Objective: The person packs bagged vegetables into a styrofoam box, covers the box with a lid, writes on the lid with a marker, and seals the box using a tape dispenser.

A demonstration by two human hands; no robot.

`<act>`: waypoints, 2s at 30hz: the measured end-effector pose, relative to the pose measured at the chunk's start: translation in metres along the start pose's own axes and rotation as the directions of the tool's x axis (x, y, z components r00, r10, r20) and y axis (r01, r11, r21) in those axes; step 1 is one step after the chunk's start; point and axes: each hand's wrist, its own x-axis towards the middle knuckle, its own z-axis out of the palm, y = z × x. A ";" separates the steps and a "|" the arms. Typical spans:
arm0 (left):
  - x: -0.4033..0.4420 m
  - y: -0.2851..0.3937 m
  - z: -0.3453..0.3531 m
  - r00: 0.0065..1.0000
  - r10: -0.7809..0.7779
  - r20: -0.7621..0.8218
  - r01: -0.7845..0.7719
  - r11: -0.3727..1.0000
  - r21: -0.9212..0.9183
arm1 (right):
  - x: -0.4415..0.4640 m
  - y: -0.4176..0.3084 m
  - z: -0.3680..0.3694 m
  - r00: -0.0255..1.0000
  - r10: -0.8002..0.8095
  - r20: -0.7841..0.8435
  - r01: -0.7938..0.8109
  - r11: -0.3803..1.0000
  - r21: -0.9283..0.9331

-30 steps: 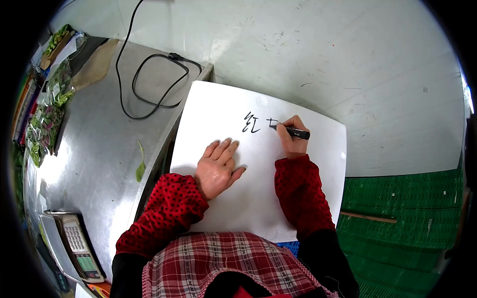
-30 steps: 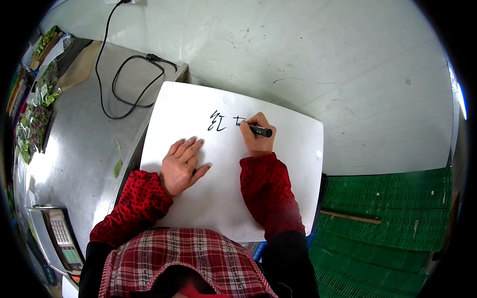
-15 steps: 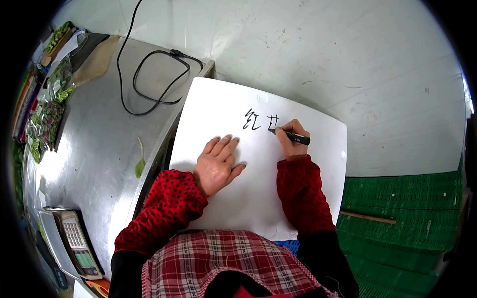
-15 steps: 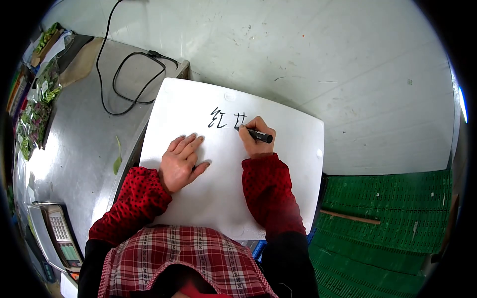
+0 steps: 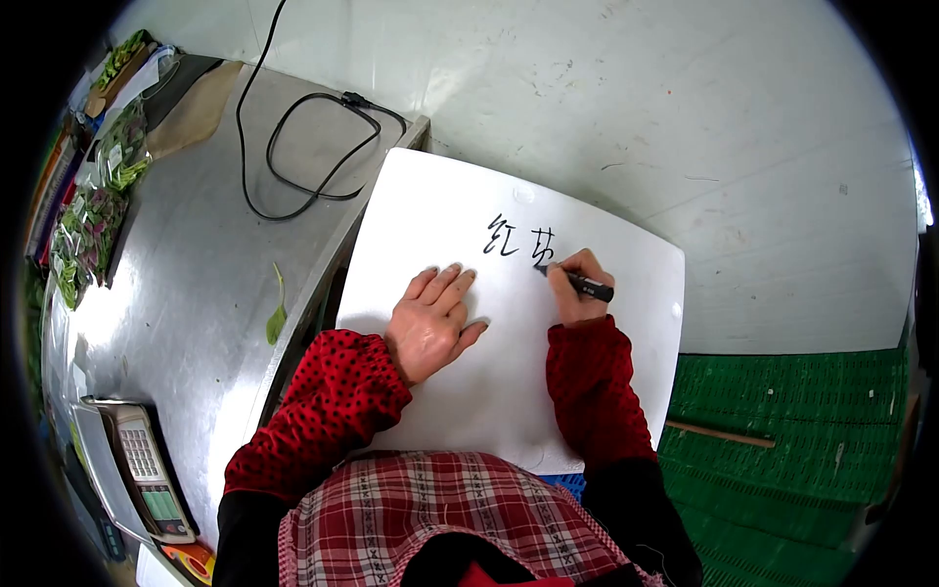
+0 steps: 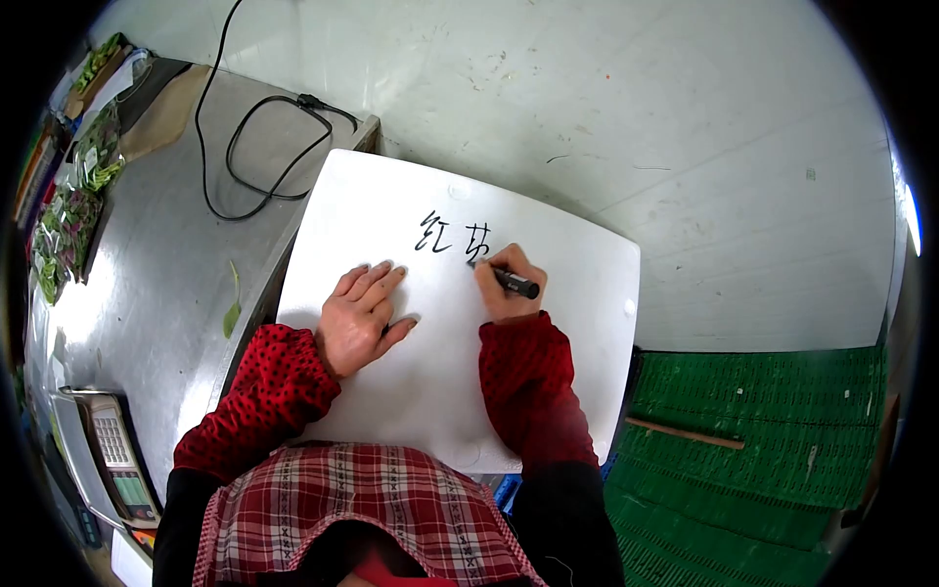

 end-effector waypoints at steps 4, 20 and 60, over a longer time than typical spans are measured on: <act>-0.001 0.000 0.001 1.000 0.000 -0.001 0.000 1.000 -0.006 | 0.001 0.000 0.000 0.999 0.038 -0.034 -0.036 0.998 0.059; 0.003 0.003 -0.001 1.000 0.022 0.002 -0.022 1.000 0.006 | 0.007 0.027 -0.050 0.956 0.122 -0.267 -0.136 0.990 -0.032; -0.037 0.024 -0.057 0.868 -0.450 -0.210 0.335 0.843 -0.421 | -0.036 -0.138 0.037 0.887 -0.083 0.454 -0.156 0.872 0.463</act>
